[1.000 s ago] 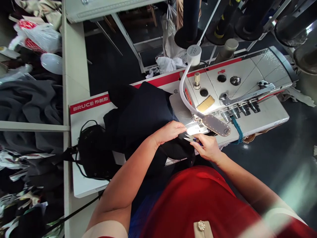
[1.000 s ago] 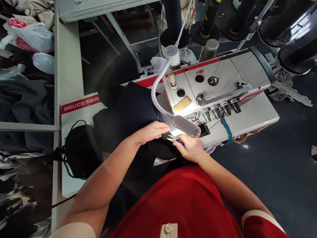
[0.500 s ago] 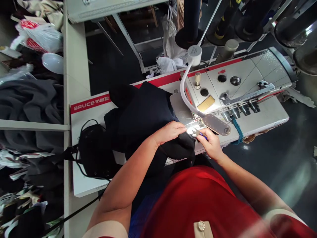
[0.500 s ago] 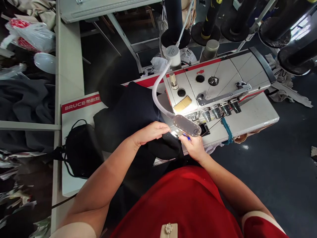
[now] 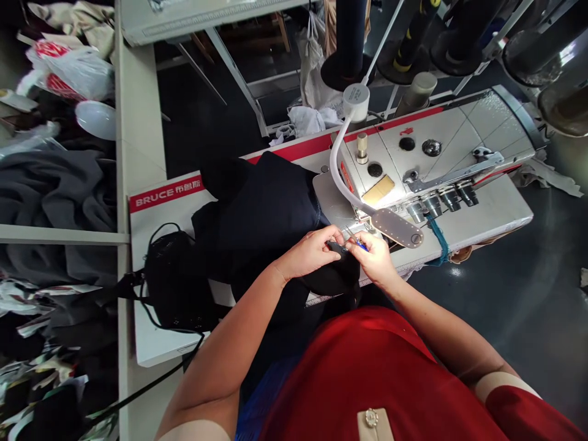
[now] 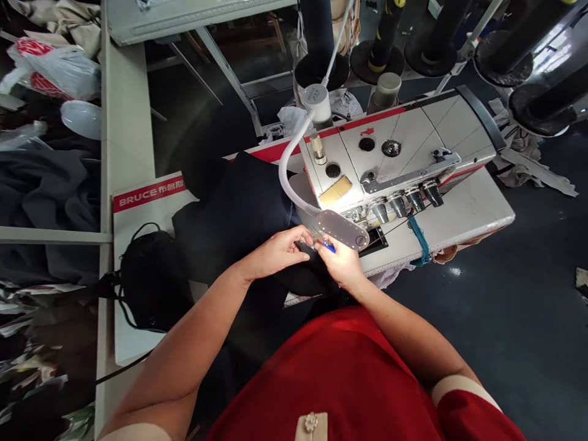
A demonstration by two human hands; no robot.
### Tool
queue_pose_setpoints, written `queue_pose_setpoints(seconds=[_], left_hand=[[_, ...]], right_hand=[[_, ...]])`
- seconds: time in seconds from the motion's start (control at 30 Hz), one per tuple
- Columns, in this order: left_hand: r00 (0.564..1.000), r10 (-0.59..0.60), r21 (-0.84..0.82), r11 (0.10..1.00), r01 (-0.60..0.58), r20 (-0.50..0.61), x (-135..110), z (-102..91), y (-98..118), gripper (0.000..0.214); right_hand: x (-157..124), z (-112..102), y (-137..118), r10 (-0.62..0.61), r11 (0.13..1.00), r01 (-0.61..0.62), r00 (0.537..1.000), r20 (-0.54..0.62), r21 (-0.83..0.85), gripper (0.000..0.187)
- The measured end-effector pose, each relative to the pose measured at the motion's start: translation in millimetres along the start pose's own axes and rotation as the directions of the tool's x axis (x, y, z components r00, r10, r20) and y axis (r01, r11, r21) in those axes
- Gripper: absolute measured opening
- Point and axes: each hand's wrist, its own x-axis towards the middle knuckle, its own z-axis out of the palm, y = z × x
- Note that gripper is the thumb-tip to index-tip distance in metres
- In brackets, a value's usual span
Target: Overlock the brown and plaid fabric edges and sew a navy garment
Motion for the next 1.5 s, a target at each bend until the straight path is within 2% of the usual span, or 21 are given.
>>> queue_pose_setpoints(seconds=[0.13,0.23,0.3,0.4,0.5,0.57,0.63,0.7,0.8,0.9,1.0,1.1,1.2,1.3,1.4,1.5], left_hand=[[0.998,0.025,0.147,0.989,-0.015,-0.063,-7.9,5.6,2.9,0.008],[0.969,0.184,0.305,0.944,-0.128,-0.164,-11.2,15.2,-3.9,0.006],[0.909,0.348,0.454,0.864,-0.216,-0.230,-13.0,23.1,-13.8,0.011],[0.781,0.561,0.651,0.706,-0.279,-0.273,-16.9,32.7,-33.2,0.019],[0.674,0.684,0.761,0.586,-0.278,-0.280,-22.0,37.0,-51.0,0.020],[0.641,0.715,0.780,0.558,-0.284,-0.278,-24.8,37.7,-59.2,0.020],[0.641,0.717,0.782,0.554,-0.285,-0.274,-26.1,38.0,-64.5,0.020],[0.658,0.707,0.796,0.542,-0.270,-0.258,-26.0,38.6,-67.3,0.019],[0.673,0.708,0.824,0.501,-0.265,-0.215,-24.4,39.6,-67.9,0.018],[0.645,0.739,0.834,0.472,-0.286,-0.197,-22.9,39.8,-66.1,0.018],[0.627,0.750,0.820,0.485,-0.305,-0.211,-23.1,39.4,-66.2,0.018],[0.659,0.723,0.812,0.503,-0.296,-0.207,-25.0,39.8,-71.1,0.015],[0.685,0.705,0.837,0.478,-0.266,-0.185,-27.3,40.8,-78.2,0.016],[0.696,0.701,0.860,0.441,-0.254,-0.154,-29.2,41.3,-82.5,0.018],[0.680,0.716,0.865,0.433,-0.254,-0.159,-30.1,41.4,-82.1,0.018],[0.643,0.748,0.871,0.417,-0.261,-0.165,-29.6,41.9,-78.5,0.016]], right_hand=[[-3.8,-3.5,2.7,0.009,0.999,-0.012,0.997,-0.082,-0.035,0.023],[-8.2,-4.3,3.0,0.013,0.998,-0.021,0.991,-0.135,-0.061,0.025],[-11.7,-5.2,2.4,0.007,0.997,-0.020,0.987,-0.163,-0.075,0.026],[-19.8,-12.0,2.9,-0.003,0.997,-0.013,0.975,-0.224,-0.072,0.027],[-32.6,-26.1,9.1,-0.010,0.997,-0.013,0.963,-0.271,-0.082,0.027],[-42.0,-34.9,16.0,-0.027,0.992,0.004,0.983,-0.180,-0.126,0.026],[-49.5,-38.0,22.0,-0.036,0.987,0.033,0.999,-0.015,-0.156,0.024],[-52.6,-33.6,24.3,-0.016,0.992,0.026,0.997,0.081,-0.126,0.019],[-46.7,-17.9,19.3,0.045,0.999,-0.044,0.998,0.038,-0.027,0.021],[-33.7,-6.7,10.7,0.060,0.998,-0.061,0.997,0.049,0.024,0.017],[-25.3,-8.6,7.3,0.061,0.998,-0.061,0.998,0.021,0.024,0.021],[-29.2,-17.4,10.9,0.089,0.996,-0.088,0.993,-0.073,0.023,0.022],[-43.6,-24.6,17.6,0.116,0.993,-0.115,0.993,0.015,-0.032,0.017],[-57.9,-27.7,23.2,0.095,0.981,-0.070,0.986,0.138,-0.180,0.018],[-62.7,-27.6,24.2,0.058,0.968,-0.015,0.984,0.166,-0.251,0.021],[-59.3,-24.3,20.0,0.048,0.961,0.011,0.977,0.209,-0.275,0.022]])
